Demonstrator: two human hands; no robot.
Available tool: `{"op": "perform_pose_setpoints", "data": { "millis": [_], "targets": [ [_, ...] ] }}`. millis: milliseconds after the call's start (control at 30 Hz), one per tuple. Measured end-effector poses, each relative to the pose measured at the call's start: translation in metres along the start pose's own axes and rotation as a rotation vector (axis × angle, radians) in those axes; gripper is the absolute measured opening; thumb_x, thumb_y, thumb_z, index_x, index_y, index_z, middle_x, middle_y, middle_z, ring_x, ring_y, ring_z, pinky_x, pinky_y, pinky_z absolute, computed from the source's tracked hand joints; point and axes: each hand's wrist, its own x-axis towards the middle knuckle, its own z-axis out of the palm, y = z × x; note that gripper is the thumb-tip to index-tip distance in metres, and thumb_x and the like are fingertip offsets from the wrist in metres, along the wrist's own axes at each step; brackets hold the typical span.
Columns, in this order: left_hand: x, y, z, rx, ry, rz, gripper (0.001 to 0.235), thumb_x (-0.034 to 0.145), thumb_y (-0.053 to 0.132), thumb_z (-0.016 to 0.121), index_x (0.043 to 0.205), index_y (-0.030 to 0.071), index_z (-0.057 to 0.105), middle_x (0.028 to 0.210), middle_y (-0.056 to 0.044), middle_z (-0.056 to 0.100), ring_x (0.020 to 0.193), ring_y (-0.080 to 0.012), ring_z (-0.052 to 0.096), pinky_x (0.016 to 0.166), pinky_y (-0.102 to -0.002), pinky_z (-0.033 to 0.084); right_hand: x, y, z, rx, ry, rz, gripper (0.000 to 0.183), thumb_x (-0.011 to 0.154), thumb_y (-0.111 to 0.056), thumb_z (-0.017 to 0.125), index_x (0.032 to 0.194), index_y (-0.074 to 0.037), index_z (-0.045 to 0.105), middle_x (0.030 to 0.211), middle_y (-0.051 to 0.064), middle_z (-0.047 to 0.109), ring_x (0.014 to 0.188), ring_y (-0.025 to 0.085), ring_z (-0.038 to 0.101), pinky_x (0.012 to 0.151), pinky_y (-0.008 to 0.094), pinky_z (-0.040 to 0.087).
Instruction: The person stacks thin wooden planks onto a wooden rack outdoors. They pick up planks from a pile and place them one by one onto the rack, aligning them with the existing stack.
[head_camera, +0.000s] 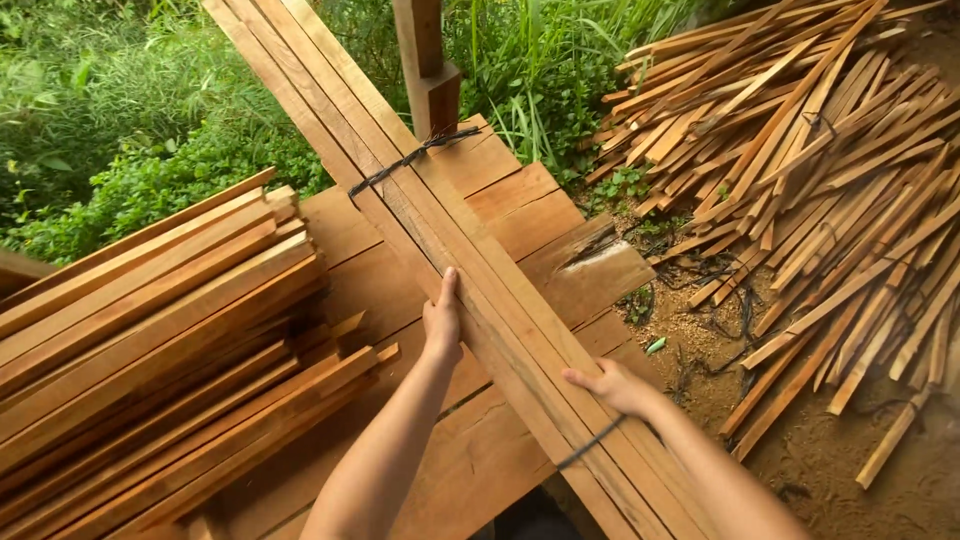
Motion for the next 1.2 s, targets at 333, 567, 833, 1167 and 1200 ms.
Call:
{"op": "perform_pose_setpoints", "data": {
  "millis": [333,567,833,1167,1200],
  "targets": [
    [0.136,-0.041,0.052,-0.009,-0.019,-0.089,0.103,0.080,0.068,0.079,0.145,-0.005,0.048,0.134,-0.030,0.059,0.125,-0.0452,0.060,0.097,-0.062,0.051,0.108,-0.003,-0.003,0.124,-0.022,0.044,0.079,0.078,-0.078,0.069,0.125,-0.015,0.073,0.126,0.018,0.072,0.127,0.033,0.064,0.105,0.042,0.052],
    [0.171,-0.055,0.063,0.057,0.014,-0.184,0.114,0.076,0.073,0.077,0.152,-0.003,0.040,0.146,-0.030,0.050,0.136,-0.0427,0.051,0.108,-0.061,0.044,0.167,0.033,0.002,0.168,0.000,0.069,0.082,0.075,-0.079,0.074,0.123,-0.012,0.073,0.123,0.021,0.072,0.126,0.036,0.064,0.105,0.044,0.052],
    [0.171,-0.035,0.074,0.090,0.020,-0.195,0.119,0.075,0.074,0.076,0.155,-0.005,0.036,0.152,-0.031,0.044,0.142,-0.0424,0.045,0.113,-0.060,0.040,0.190,0.033,0.000,0.190,0.024,0.061,0.081,0.074,-0.076,0.075,0.121,-0.009,0.074,0.123,0.024,0.072,0.127,0.039,0.062,0.106,0.046,0.051],
    [0.149,-0.014,0.093,0.159,0.086,-0.201,0.114,0.077,0.073,0.074,0.151,-0.007,0.041,0.149,-0.033,0.046,0.142,-0.0459,0.043,0.113,-0.063,0.037,0.210,0.053,0.004,0.241,0.021,0.071,0.079,0.071,-0.077,0.077,0.114,-0.010,0.079,0.117,0.021,0.075,0.123,0.037,0.065,0.103,0.044,0.051],
    [0.146,-0.014,0.096,0.161,0.120,-0.189,0.111,0.077,0.072,0.075,0.149,-0.007,0.044,0.146,-0.033,0.049,0.141,-0.0452,0.045,0.111,-0.062,0.040,0.212,0.055,0.002,0.240,0.017,0.071,0.080,0.072,-0.078,0.076,0.113,-0.010,0.079,0.118,0.022,0.075,0.123,0.038,0.065,0.103,0.044,0.051]
  ]
}}
